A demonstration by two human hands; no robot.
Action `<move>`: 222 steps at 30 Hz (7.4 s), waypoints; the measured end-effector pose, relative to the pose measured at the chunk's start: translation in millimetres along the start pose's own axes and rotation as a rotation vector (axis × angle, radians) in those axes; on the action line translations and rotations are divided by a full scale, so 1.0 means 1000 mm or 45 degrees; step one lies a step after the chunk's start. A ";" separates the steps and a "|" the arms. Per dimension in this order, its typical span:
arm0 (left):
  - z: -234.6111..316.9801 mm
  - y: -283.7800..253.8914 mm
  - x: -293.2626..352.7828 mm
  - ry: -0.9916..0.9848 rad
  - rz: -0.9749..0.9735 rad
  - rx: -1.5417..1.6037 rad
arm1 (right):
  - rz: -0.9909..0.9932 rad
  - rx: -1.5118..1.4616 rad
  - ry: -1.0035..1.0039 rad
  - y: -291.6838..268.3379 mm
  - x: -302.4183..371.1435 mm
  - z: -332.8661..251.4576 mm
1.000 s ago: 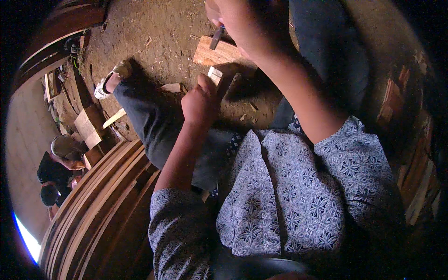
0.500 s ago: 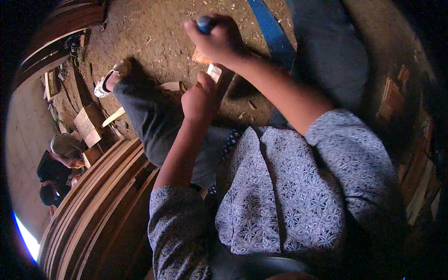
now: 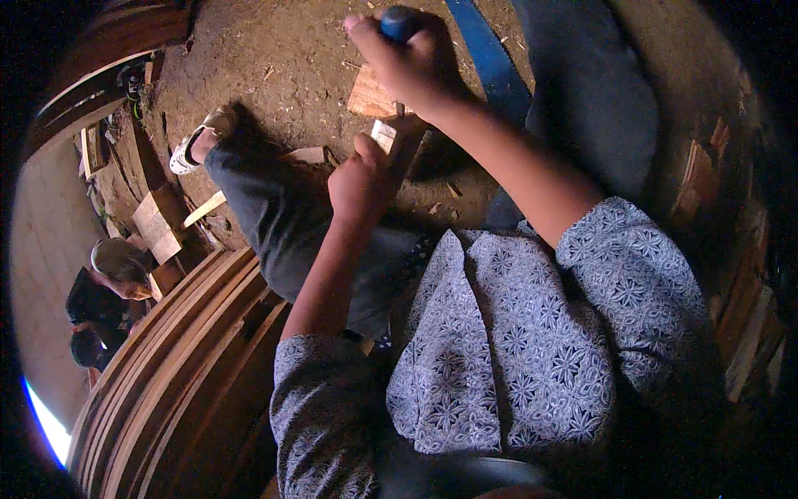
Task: The person sits on the ground and uses a chisel to carve a small wooden block, repeatedly removing shavings and shaping the interior. The person rotates the block to access different sides and continues carving throughout the clip.
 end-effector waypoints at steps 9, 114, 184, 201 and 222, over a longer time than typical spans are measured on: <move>0.006 -0.001 0.004 0.056 0.040 0.019 | 0.004 0.127 -0.112 0.009 0.003 0.001; 0.014 -0.026 -0.048 0.327 0.452 -0.008 | -0.018 -0.119 0.114 -0.035 -0.034 0.022; 0.019 -0.031 -0.047 0.356 0.476 0.088 | -0.147 -0.302 0.073 -0.035 -0.057 -0.031; 0.013 -0.034 -0.049 0.304 0.423 0.033 | -0.086 -0.170 0.288 -0.016 -0.034 0.043; 0.014 -0.027 -0.054 0.288 0.393 0.081 | -0.092 0.182 0.218 -0.013 -0.016 0.065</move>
Point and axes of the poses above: each hand's wrist, its own x-axis away from the middle knuckle, its own y-axis out of the palm, z = x × y, the point moved 9 cm from there along -x, towards the middle knuckle, and after that the axes turned 4 degrees about z, right-handed, at the moved point
